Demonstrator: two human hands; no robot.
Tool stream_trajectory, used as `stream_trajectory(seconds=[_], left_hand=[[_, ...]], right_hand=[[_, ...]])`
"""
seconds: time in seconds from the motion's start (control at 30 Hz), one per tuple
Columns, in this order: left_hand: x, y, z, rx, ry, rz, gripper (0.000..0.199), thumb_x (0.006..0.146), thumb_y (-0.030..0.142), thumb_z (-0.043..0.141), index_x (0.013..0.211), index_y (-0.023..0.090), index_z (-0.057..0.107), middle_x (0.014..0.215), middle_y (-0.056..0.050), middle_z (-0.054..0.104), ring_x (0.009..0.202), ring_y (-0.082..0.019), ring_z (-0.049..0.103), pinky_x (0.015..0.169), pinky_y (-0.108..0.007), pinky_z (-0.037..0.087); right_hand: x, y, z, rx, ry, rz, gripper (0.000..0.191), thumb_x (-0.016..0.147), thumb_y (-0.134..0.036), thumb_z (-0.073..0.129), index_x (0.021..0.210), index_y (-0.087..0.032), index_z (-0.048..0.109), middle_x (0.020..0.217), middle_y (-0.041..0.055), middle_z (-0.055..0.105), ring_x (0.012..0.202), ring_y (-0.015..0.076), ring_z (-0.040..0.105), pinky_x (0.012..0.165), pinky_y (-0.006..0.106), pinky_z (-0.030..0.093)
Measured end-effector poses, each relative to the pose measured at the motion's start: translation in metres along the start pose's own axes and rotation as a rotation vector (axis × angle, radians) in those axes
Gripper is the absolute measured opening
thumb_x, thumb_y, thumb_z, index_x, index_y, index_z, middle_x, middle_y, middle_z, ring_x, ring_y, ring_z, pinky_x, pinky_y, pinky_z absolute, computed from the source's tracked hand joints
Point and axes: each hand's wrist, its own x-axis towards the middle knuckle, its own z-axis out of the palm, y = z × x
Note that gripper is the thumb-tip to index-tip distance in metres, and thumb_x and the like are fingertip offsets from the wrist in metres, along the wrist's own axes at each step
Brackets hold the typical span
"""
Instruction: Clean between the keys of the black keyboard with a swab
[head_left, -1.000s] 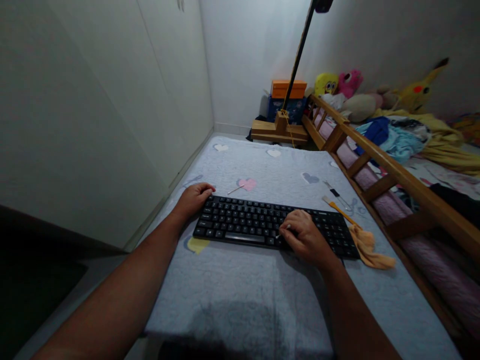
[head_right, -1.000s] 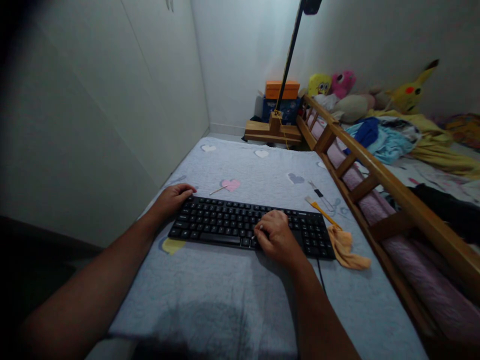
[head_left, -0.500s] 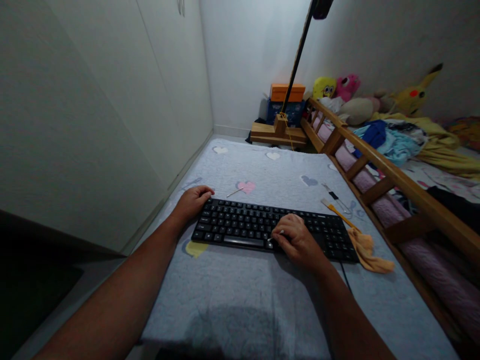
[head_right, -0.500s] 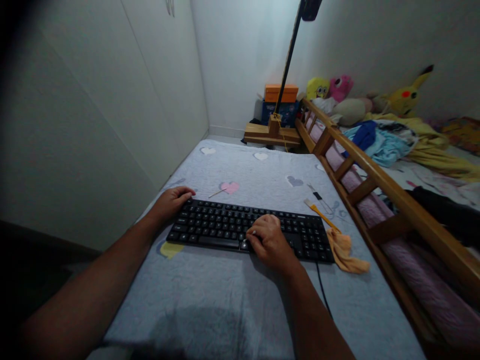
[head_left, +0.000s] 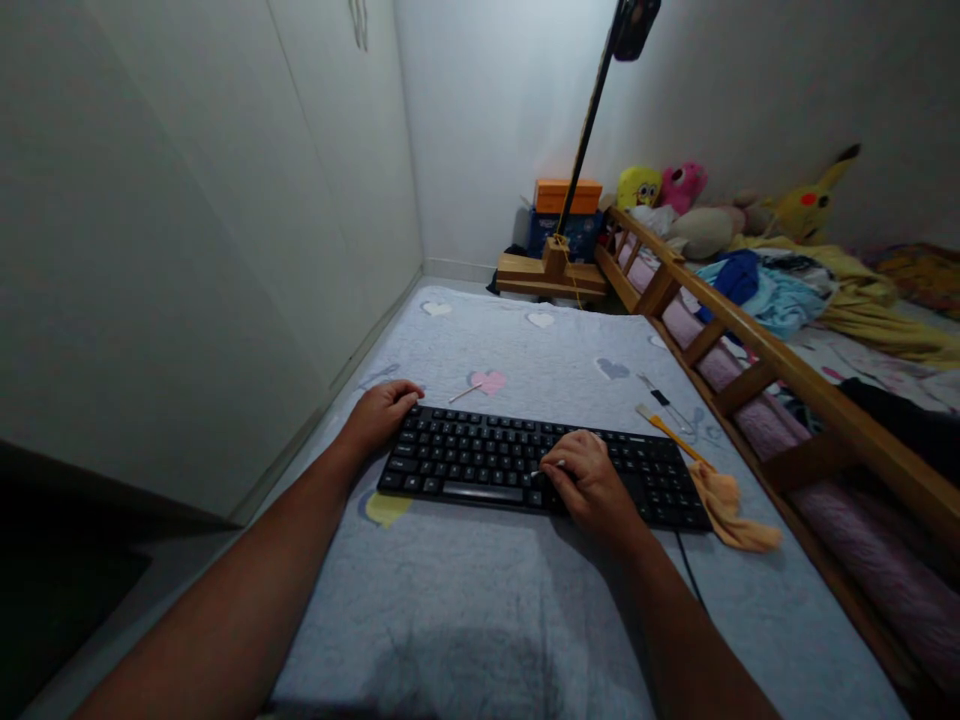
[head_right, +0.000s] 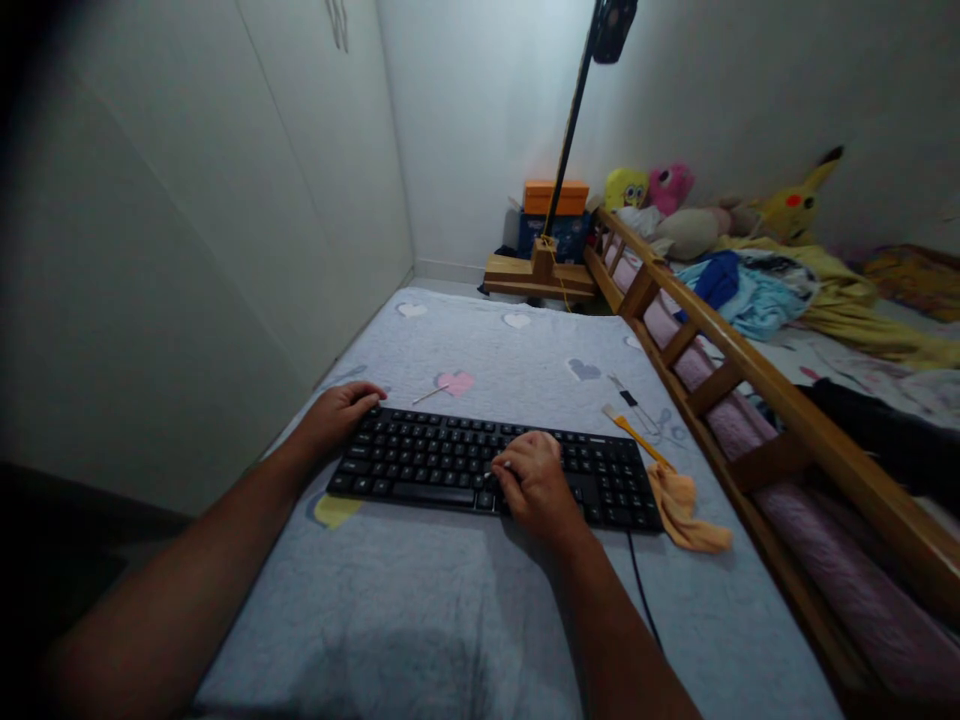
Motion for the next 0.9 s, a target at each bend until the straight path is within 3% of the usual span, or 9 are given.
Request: stream_trajectory(seconds=[0.9], left_hand=[[0.002, -0.004, 0.001, -0.021, -0.005, 0.000, 0.037, 0.081, 0.041, 0.050, 0.095, 0.015, 0.073, 0.085, -0.006, 0.073, 0.077, -0.025, 0.065, 0.074, -0.035, 0.051]], right_hand=[[0.006, -0.006, 0.012, -0.014, 0.004, -0.042, 0.013, 0.092, -0.015, 0.060, 0.083, -0.021, 0.067, 0.081, 0.0016, 0.069, 0.091, 0.0202, 0.055, 0.093, 0.042, 0.033]])
